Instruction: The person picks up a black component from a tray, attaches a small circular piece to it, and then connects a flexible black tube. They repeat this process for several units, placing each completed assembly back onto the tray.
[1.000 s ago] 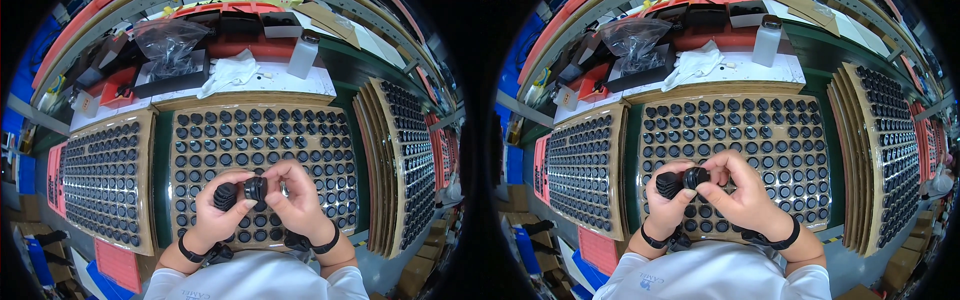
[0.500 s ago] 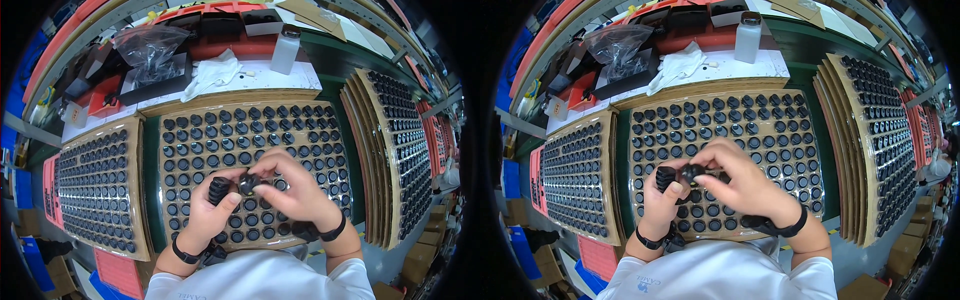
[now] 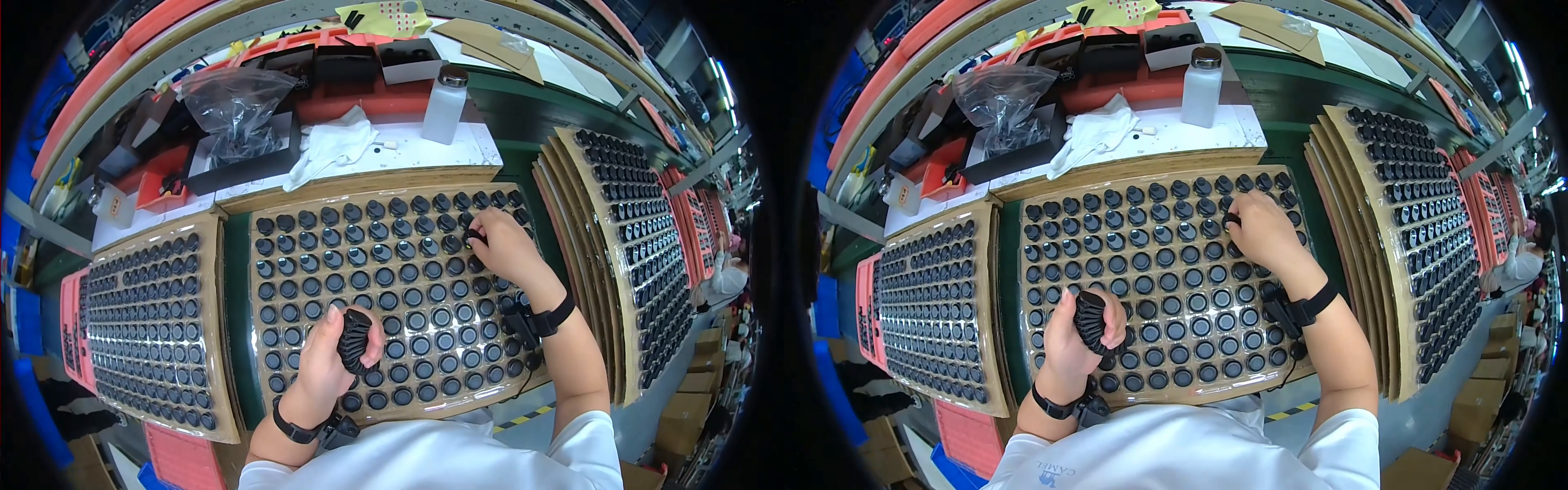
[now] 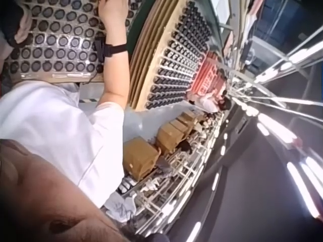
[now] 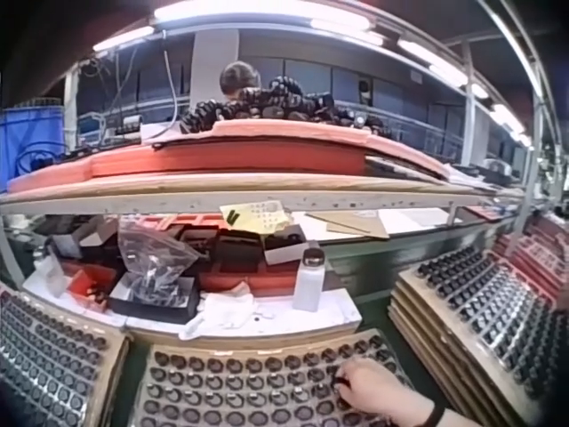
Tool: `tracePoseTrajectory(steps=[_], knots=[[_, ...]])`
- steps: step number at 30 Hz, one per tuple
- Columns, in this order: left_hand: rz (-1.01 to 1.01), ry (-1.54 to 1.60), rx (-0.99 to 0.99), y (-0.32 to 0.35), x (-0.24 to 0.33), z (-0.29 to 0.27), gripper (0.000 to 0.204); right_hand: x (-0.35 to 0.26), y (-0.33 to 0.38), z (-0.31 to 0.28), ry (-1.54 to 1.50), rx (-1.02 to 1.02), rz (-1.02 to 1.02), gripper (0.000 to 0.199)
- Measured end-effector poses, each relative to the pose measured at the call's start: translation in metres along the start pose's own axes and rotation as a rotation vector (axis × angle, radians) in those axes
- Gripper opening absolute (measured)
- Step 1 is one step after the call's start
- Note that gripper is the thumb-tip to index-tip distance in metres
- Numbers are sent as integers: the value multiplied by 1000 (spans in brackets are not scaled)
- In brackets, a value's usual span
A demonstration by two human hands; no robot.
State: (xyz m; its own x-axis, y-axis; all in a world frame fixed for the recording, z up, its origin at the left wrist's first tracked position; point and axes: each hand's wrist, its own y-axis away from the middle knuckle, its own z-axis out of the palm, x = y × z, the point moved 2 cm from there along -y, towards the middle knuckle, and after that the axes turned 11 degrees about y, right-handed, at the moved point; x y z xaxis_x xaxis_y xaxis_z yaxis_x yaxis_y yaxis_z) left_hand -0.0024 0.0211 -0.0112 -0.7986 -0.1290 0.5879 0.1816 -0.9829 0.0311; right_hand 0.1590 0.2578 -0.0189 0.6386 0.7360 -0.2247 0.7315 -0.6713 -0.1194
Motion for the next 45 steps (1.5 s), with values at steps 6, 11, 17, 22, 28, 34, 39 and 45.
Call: tracePoseTrajectory(steps=[6, 11, 17, 22, 28, 34, 39, 45], knots=[[-19, 28, 1, -1, 2, 1, 54, 1, 2, 3, 82, -25, 3, 16], [-26, 34, 17, -1, 3, 4, 53, 0, 3, 6, 66, -50, 43, 17], [-37, 8, -6, -2, 2, 2, 52, -39, 8, -15, 205, 103, -116, 18], [-65, -63, 18, 1, 1, 3, 48, -117, 21, -42, -804, -313, -366, 21], [-83, -119, 88, 1, -1, 3, 46, -134, 28, -33, -972, -397, -469, 22], [-114, -222, 9, -3, -2, 6, 48, -116, 34, -14, -1620, -724, -124, 22], [-95, -137, -60, -2, 1, -1, 50, -65, 25, -27, -1325, -466, 55, 21], [-88, -121, -60, -3, -1, 5, 50, 30, 17, -30, -665, -22, 251, 19]])
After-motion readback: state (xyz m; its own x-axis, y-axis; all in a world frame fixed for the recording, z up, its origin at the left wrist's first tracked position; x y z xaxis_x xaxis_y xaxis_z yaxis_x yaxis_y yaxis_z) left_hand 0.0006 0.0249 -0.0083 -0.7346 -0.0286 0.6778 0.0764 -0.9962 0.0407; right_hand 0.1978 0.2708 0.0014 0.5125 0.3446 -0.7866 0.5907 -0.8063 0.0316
